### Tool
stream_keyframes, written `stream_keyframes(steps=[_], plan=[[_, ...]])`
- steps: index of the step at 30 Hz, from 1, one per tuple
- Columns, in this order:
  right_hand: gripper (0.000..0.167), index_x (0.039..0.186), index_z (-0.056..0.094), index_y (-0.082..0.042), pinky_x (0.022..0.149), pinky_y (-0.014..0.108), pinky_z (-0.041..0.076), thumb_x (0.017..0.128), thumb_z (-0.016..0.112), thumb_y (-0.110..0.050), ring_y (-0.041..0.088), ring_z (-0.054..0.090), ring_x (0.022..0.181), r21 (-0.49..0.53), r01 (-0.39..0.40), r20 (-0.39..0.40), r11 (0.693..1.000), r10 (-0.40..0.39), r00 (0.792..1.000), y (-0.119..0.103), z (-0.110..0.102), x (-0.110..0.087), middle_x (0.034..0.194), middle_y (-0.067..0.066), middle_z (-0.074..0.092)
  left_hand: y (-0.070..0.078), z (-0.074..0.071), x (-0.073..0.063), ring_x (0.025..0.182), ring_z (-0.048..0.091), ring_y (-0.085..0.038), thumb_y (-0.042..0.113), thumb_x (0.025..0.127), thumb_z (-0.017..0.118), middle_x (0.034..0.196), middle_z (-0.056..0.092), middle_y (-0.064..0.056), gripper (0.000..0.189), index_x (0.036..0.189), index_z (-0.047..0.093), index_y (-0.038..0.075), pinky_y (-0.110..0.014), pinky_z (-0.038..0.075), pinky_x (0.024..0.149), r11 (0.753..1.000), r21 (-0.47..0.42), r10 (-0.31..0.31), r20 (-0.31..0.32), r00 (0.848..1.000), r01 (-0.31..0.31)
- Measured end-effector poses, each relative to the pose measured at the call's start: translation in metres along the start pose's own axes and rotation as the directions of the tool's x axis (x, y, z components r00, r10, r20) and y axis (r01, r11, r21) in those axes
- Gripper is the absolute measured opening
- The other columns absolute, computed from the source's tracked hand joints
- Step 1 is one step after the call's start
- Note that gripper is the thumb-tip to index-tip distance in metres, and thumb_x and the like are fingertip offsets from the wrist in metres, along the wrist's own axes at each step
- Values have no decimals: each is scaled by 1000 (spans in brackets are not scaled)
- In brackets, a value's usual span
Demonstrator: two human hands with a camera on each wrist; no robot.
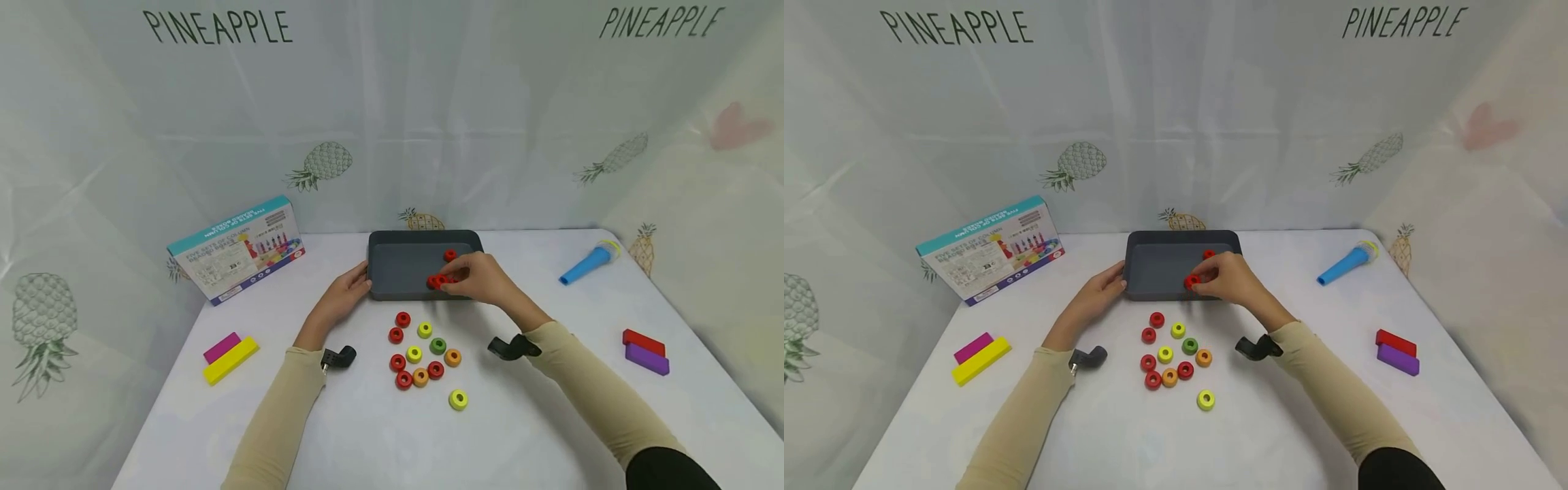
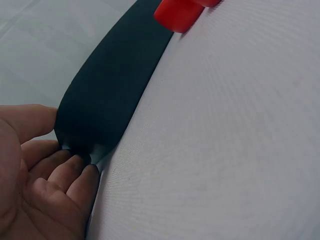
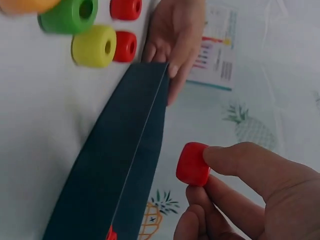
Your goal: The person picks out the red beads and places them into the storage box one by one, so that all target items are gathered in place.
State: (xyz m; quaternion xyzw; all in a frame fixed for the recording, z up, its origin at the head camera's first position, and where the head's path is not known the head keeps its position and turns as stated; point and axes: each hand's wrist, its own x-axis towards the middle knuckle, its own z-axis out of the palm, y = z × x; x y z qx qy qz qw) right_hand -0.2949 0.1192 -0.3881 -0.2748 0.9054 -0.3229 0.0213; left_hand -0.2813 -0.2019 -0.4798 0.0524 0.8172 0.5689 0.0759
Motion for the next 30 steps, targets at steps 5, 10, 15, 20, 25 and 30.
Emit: stream_keyframes(steps=[5, 10, 15, 20, 25, 30], plan=[[23, 107, 80, -10, 68, 29, 57, 84, 82, -17, 17, 68, 81, 11, -50, -19, 999, 50, 999, 9, 3, 26, 102, 9, 77, 0, -2, 1, 149, 40, -18, 29, 106, 53, 163, 37, -4, 61, 161, 29, 23, -40, 33, 123, 1000, -3, -29, -4, 1000, 29], [27, 111, 79, -9, 71, 31, 58, 87, 79, -19, 20, 69, 86, 36, -114, 2, 993, 114, 994, 19, 10, 44, 104, 10, 77, -2, -3, 1, 149, 39, -16, 29, 106, 54, 164, 36, -2, 60, 161, 29, 29, -39, 33, 123, 999, -5, -52, 4, 999, 52], [28, 114, 78, -10, 74, 32, 58, 87, 78, -20, 21, 68, 90, 38, -155, 15, 987, 155, 988, 31, 23, 61, 109, 10, 76, -4, -3, 1, 149, 40, -17, 30, 106, 54, 163, 37, -3, 60, 161, 29, 27, -40, 33, 123, 999, -4, -50, 0, 999, 50], [28, 114, 78, -9, 78, 37, 59, 88, 78, -20, 24, 69, 93, 23, -166, 29, 986, 165, 986, 40, 32, 70, 109, 12, 76, -4, -2, 1, 148, 40, -18, 29, 106, 54, 162, 38, -4, 60, 161, 30, 26, -41, 33, 123, 999, 6, -44, -5, 999, 44], [32, 118, 76, -8, 85, 42, 60, 89, 78, -22, 28, 70, 102, 2, -209, 54, 978, 208, 977, 45, 36, 72, 116, 13, 75, -1, -1, 0, 149, 40, -19, 29, 106, 53, 163, 37, -5, 60, 161, 29, 25, -40, 33, 123, 1000, 16, -26, 5, 1000, 26], [33, 119, 76, -7, 85, 42, 60, 89, 78, -20, 30, 70, 104, 0, -212, 67, 977, 212, 975, 45, 36, 75, 121, 15, 74, 1, -2, 1, 148, 41, -18, 31, 106, 54, 163, 38, -3, 60, 161, 30, 27, -40, 33, 123, 999, 37, -15, -10, 1000, 16]])
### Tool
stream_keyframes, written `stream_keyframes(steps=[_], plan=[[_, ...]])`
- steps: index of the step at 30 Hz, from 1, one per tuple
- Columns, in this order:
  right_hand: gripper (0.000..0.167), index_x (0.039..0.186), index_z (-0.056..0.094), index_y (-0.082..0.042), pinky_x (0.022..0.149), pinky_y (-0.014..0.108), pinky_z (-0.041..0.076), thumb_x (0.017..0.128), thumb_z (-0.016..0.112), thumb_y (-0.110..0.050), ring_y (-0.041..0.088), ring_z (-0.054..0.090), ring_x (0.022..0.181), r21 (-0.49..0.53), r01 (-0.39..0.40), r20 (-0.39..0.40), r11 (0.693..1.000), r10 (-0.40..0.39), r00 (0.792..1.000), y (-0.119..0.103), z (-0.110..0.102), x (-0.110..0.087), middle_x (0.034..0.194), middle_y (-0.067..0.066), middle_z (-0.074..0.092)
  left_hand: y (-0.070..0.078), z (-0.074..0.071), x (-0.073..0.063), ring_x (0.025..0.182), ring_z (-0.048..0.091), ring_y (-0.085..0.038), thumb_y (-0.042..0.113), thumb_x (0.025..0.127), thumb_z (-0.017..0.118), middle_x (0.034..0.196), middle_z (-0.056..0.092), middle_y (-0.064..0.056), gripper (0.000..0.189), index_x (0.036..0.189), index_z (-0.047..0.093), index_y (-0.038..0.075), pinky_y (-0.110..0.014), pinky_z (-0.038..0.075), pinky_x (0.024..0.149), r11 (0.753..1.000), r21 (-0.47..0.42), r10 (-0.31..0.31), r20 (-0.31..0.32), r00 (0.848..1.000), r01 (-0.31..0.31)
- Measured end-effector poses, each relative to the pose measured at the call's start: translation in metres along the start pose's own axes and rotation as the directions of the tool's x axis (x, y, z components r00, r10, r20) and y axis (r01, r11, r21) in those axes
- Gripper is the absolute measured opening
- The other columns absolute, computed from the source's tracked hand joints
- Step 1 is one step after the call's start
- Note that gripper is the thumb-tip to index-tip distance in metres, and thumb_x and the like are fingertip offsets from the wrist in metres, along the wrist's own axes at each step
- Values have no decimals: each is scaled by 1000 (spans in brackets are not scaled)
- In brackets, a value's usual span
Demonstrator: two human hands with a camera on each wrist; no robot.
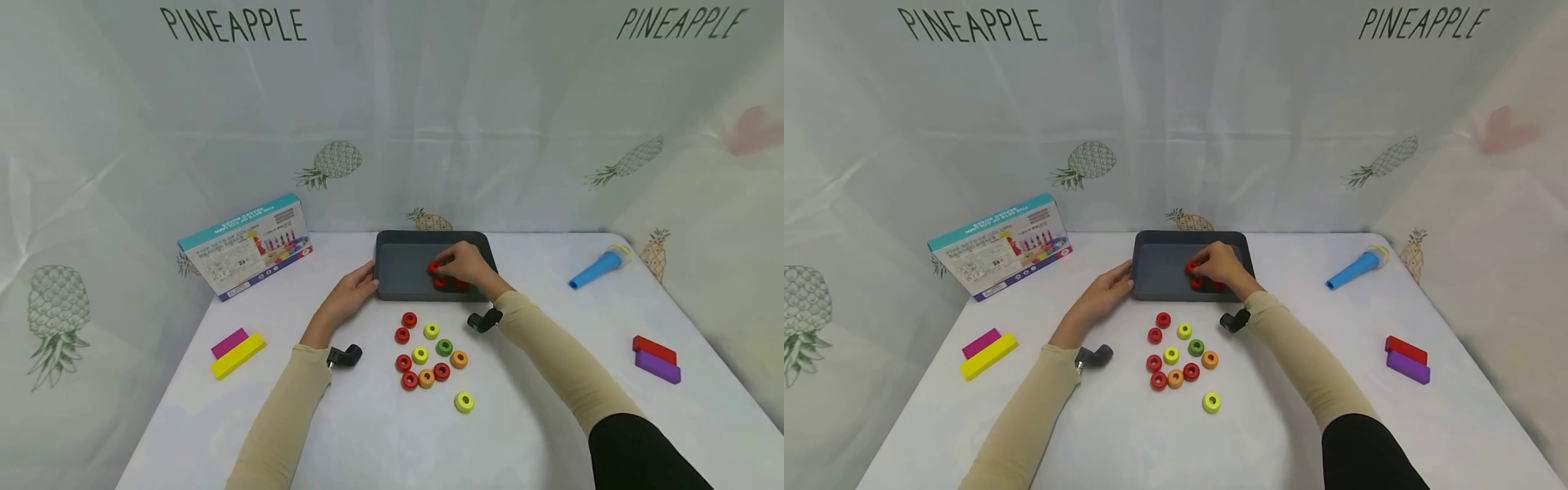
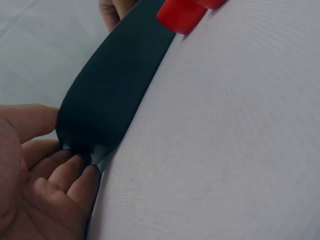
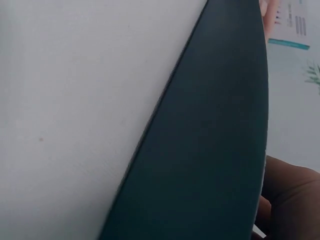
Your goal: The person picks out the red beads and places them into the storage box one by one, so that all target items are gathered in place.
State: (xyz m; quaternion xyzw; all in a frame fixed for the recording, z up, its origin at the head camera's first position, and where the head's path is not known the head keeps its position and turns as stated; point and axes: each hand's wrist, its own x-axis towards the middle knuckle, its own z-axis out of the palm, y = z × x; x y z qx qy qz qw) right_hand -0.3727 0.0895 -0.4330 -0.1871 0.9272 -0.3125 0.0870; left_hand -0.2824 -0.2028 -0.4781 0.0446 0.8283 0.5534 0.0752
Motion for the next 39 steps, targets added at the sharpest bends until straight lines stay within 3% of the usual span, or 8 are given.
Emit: stream_keyframes(steps=[14, 22, 30, 39], plan=[[35, 119, 76, -6, 86, 42, 61, 88, 80, -22, 28, 71, 103, -14, 25, -16, 1000, -25, 1000, 2, 1, 2, 118, 14, 75, 0, 1, 4, 147, 42, -15, 33, 105, 54, 162, 39, -1, 60, 161, 30, 28, -39, 33, 123, 1000, -11, -12, 7, 1000, 12], [34, 119, 75, -7, 88, 42, 61, 89, 79, -22, 27, 71, 105, -12, 30, -33, 999, -31, 999, 1, -4, -10, 119, 14, 75, -2, 2, 4, 148, 41, -16, 32, 106, 54, 163, 37, -1, 61, 161, 30, 27, -40, 34, 123, 1000, 1, -20, 4, 1000, 20], [33, 119, 75, -6, 82, 40, 61, 89, 77, -19, 26, 71, 98, 12, 99, -81, 995, -98, 992, -8, -12, -39, 113, 14, 75, -1, 1, 4, 148, 41, -18, 31, 106, 53, 163, 37, -4, 59, 160, 30, 29, -40, 34, 123, 1000, 2, -30, -8, 1000, 30], [30, 111, 78, -6, 68, 26, 52, 84, 84, -17, 19, 61, 81, 79, 179, -122, 981, -169, 978, -23, -12, -94, 93, 10, 72, 0, 0, 2, 148, 41, -18, 32, 105, 54, 164, 37, -2, 60, 160, 30, 29, -40, 34, 123, 1000, 4, -19, -8, 1000, 19]])
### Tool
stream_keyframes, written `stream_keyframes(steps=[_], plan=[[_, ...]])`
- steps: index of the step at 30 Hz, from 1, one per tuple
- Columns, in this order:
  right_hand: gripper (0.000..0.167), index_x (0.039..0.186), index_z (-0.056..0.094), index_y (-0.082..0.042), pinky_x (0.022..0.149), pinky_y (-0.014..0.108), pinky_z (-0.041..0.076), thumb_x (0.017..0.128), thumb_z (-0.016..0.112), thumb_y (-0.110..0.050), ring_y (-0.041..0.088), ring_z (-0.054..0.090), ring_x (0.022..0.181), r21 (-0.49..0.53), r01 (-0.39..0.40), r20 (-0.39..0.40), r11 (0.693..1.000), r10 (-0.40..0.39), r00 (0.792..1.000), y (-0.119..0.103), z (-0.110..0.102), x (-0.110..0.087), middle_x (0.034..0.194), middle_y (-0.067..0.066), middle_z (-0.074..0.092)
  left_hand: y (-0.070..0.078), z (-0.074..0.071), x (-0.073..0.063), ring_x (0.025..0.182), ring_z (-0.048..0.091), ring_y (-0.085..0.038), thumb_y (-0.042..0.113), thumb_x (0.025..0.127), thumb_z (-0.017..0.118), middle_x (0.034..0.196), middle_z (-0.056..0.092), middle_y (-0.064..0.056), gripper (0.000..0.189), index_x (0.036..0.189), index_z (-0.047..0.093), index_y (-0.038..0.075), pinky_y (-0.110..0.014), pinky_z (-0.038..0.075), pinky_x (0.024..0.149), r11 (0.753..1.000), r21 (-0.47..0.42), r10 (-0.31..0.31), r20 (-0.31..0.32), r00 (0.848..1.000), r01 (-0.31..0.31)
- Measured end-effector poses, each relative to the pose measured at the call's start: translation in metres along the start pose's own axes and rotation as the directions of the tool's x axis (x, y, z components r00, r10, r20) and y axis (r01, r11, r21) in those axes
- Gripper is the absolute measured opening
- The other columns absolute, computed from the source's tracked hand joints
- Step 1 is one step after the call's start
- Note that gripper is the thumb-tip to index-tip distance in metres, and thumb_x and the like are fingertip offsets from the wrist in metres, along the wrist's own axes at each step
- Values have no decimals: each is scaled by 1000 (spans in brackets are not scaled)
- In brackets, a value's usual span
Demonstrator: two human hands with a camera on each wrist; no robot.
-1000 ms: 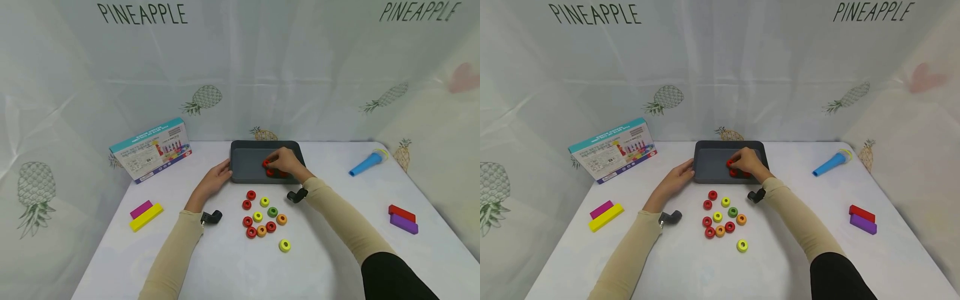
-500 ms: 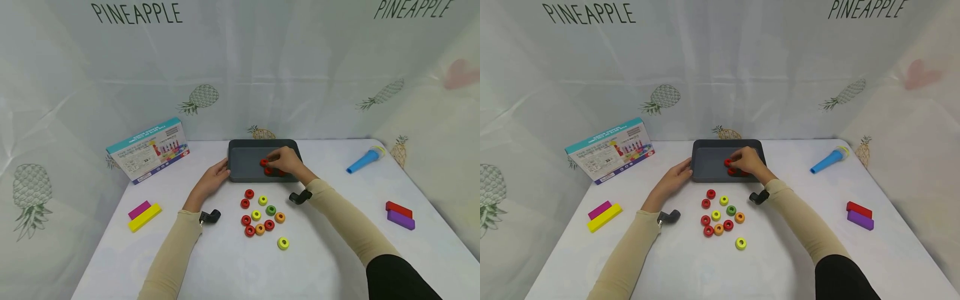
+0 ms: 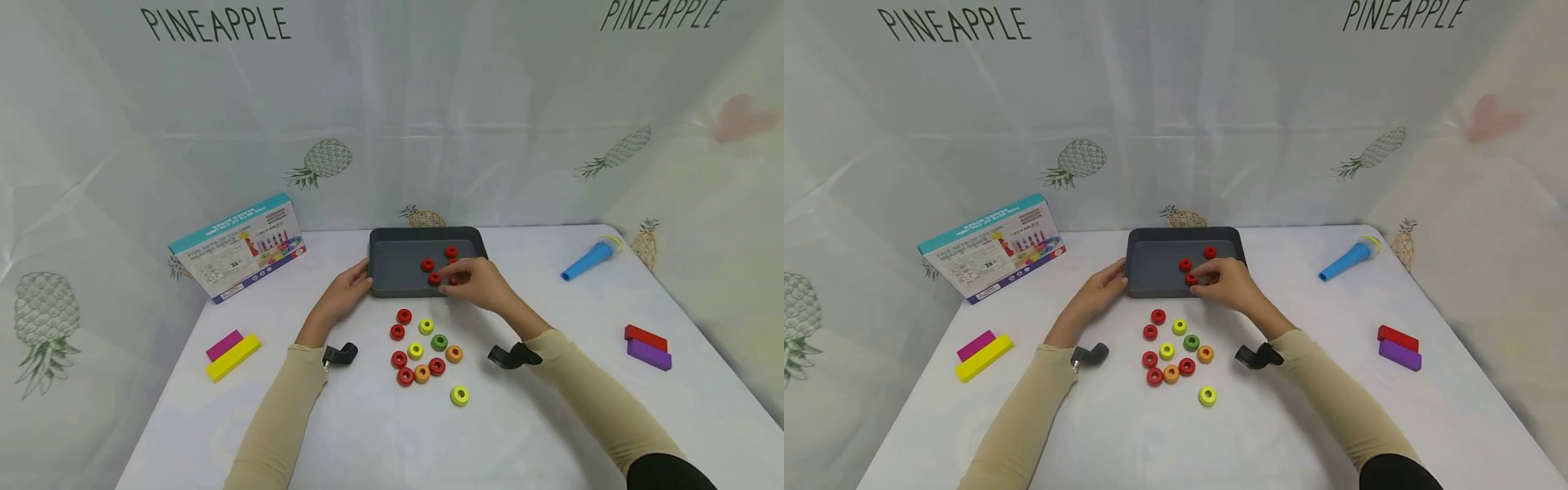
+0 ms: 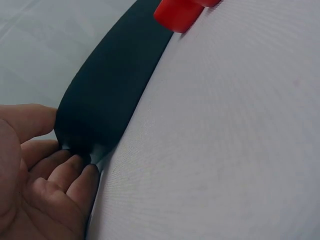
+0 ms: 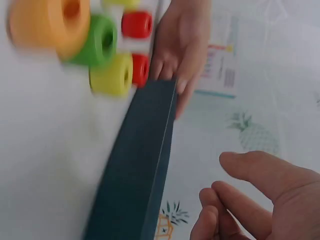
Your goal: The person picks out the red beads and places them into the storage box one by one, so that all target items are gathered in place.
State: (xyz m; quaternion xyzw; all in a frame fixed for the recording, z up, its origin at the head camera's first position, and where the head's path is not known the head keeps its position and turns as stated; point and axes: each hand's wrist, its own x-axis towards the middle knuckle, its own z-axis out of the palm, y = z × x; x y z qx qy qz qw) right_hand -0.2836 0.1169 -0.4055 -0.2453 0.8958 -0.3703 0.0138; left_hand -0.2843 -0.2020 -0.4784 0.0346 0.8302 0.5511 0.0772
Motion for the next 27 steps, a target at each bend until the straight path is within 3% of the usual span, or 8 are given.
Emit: stream_keyframes(steps=[7, 14, 19, 27], plan=[[29, 108, 78, -7, 73, 21, 56, 82, 85, -17, 18, 63, 86, 90, 19, 67, 996, -25, 997, -9, 21, -50, 102, 6, 76, 0, -2, 1, 148, 40, -17, 32, 105, 54, 163, 38, -2, 59, 160, 30, 30, -40, 33, 124, 1000, -5, -4, 1, 1000, 4], [22, 101, 79, -12, 63, 21, 51, 80, 84, -12, 16, 60, 76, 128, 13, 140, 992, -31, 990, -13, 35, -90, 96, 2, 75, -1, 0, 1, 149, 39, -17, 32, 106, 53, 164, 37, -3, 60, 161, 29, 28, -39, 32, 124, 1000, -8, -12, 15, 1000, 12], [22, 101, 79, -16, 62, 19, 48, 80, 85, -13, 19, 59, 77, 106, 17, 182, 994, -36, 983, -15, 43, -106, 96, -3, 73, -1, 0, 1, 149, 39, -20, 31, 106, 53, 164, 36, -5, 61, 161, 28, 26, -41, 32, 124, 1000, -12, -6, 19, 1000, 6], [23, 101, 80, -20, 63, 19, 49, 80, 84, -12, 14, 57, 78, 82, 16, 182, 996, -31, 983, -15, 50, -111, 95, -9, 71, 1, 0, 0, 149, 39, -19, 31, 106, 53, 164, 36, -4, 60, 161, 28, 26, -39, 33, 123, 999, -29, -13, 19, 1000, 13]])
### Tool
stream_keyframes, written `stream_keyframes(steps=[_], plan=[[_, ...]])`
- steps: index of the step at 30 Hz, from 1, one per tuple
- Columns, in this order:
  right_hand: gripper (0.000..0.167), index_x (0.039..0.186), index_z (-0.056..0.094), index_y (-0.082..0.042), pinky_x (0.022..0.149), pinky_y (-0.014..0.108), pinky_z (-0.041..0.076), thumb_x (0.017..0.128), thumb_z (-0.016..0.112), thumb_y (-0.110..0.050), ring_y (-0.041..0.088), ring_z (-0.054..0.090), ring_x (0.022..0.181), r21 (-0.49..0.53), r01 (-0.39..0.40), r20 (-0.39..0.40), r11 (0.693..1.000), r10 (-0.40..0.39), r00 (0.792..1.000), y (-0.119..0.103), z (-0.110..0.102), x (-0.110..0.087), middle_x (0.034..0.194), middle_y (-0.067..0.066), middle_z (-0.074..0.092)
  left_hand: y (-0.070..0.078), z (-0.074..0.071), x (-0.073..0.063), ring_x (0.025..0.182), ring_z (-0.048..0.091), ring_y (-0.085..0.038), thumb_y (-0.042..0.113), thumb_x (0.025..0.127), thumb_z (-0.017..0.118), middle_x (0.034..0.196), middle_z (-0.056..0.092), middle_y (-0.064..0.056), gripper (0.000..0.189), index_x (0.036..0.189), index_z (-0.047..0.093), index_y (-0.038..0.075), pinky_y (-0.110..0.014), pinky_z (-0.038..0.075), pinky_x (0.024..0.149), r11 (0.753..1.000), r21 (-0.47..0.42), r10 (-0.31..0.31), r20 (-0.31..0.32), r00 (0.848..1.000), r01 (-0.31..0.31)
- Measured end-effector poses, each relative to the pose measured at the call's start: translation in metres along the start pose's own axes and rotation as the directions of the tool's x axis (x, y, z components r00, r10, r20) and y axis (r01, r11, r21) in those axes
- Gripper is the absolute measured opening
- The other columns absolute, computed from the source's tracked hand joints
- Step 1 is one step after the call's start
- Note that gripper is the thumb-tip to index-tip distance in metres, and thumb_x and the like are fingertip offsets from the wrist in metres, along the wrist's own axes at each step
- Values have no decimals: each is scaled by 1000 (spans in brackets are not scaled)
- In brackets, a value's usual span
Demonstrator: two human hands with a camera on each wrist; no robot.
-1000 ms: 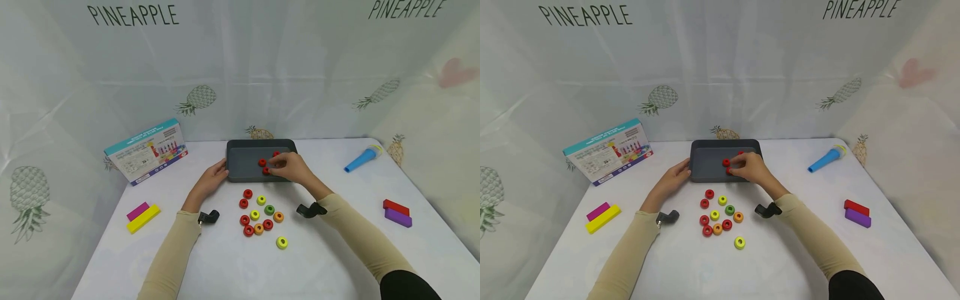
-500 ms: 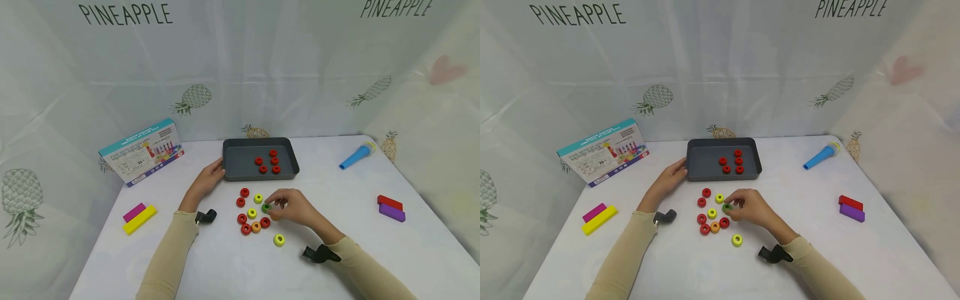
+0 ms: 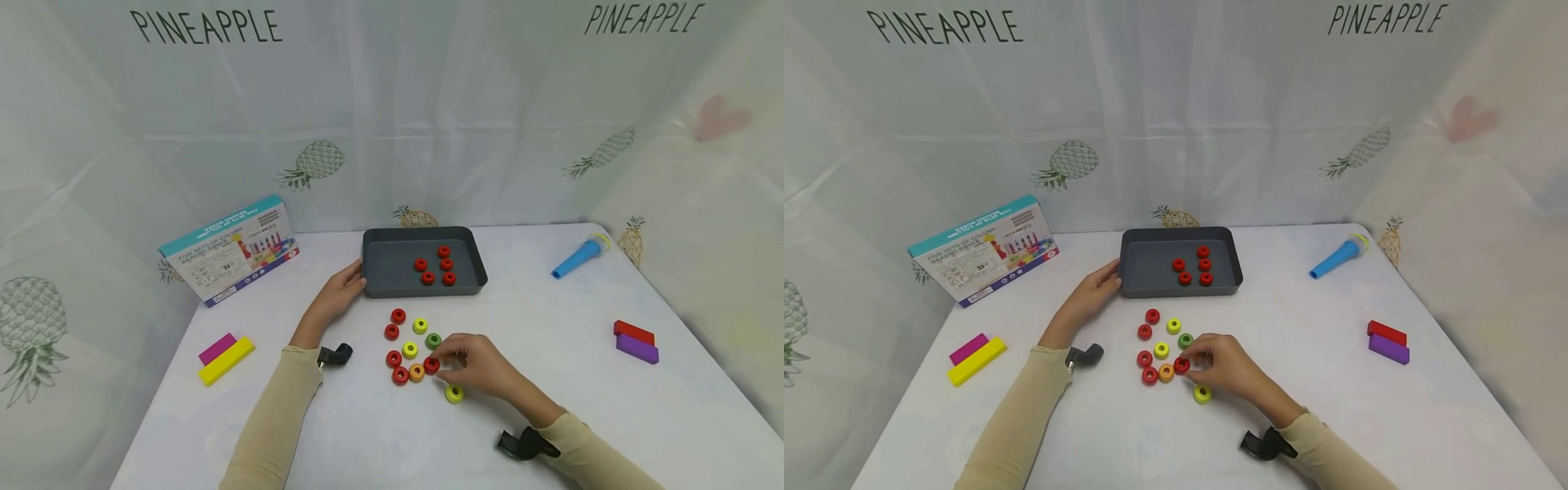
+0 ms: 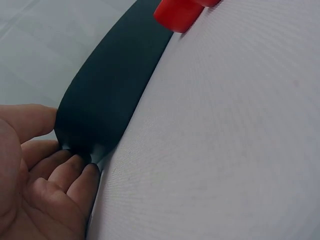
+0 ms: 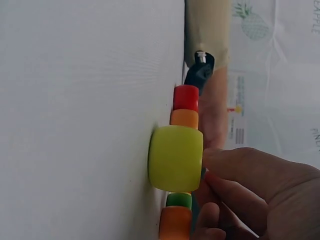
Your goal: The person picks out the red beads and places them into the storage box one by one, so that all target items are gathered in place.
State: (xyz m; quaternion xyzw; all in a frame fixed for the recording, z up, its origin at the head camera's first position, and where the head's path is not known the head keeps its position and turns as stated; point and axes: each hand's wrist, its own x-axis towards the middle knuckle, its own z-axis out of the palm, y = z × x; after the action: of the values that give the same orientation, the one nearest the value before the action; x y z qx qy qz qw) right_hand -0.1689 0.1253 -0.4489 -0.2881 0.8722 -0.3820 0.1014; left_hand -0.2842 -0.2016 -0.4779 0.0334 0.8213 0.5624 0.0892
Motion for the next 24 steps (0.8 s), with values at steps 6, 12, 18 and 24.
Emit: stream_keyframes(steps=[6, 12, 18, 24], plan=[[26, 102, 79, -21, 65, 20, 50, 80, 84, -8, 13, 57, 80, -6, 19, -27, 1000, -20, 999, 3, 3, 1, 98, -10, 72, 1, 0, 0, 149, 39, -18, 30, 106, 53, 164, 36, -4, 60, 161, 29, 26, -38, 33, 124, 1000, 5, 10, -3, 1000, -10], [25, 100, 79, -20, 66, 19, 50, 79, 83, -7, 12, 58, 81, -22, 26, -44, 999, -27, 999, 4, 5, 2, 98, -10, 72, 1, -1, 1, 150, 38, -17, 30, 106, 53, 165, 34, -3, 60, 161, 29, 26, -38, 32, 124, 1000, 7, 6, -3, 1000, -6], [25, 100, 79, -22, 67, 19, 51, 79, 84, -8, 11, 58, 81, -48, 22, -45, 999, -24, 999, 5, 8, 3, 96, -12, 72, -1, 0, 1, 150, 37, -17, 31, 106, 53, 165, 33, -3, 60, 161, 29, 27, -38, 32, 124, 1000, 4, 2, -1, 1000, -2], [26, 100, 79, -22, 68, 20, 52, 79, 85, -10, 10, 59, 81, -61, 11, -43, 998, -13, 999, 6, 9, 4, 95, -12, 71, 0, 0, 0, 150, 38, -18, 30, 106, 53, 165, 34, -4, 59, 161, 29, 27, -38, 33, 123, 1000, -10, 15, 3, 1000, -15]])
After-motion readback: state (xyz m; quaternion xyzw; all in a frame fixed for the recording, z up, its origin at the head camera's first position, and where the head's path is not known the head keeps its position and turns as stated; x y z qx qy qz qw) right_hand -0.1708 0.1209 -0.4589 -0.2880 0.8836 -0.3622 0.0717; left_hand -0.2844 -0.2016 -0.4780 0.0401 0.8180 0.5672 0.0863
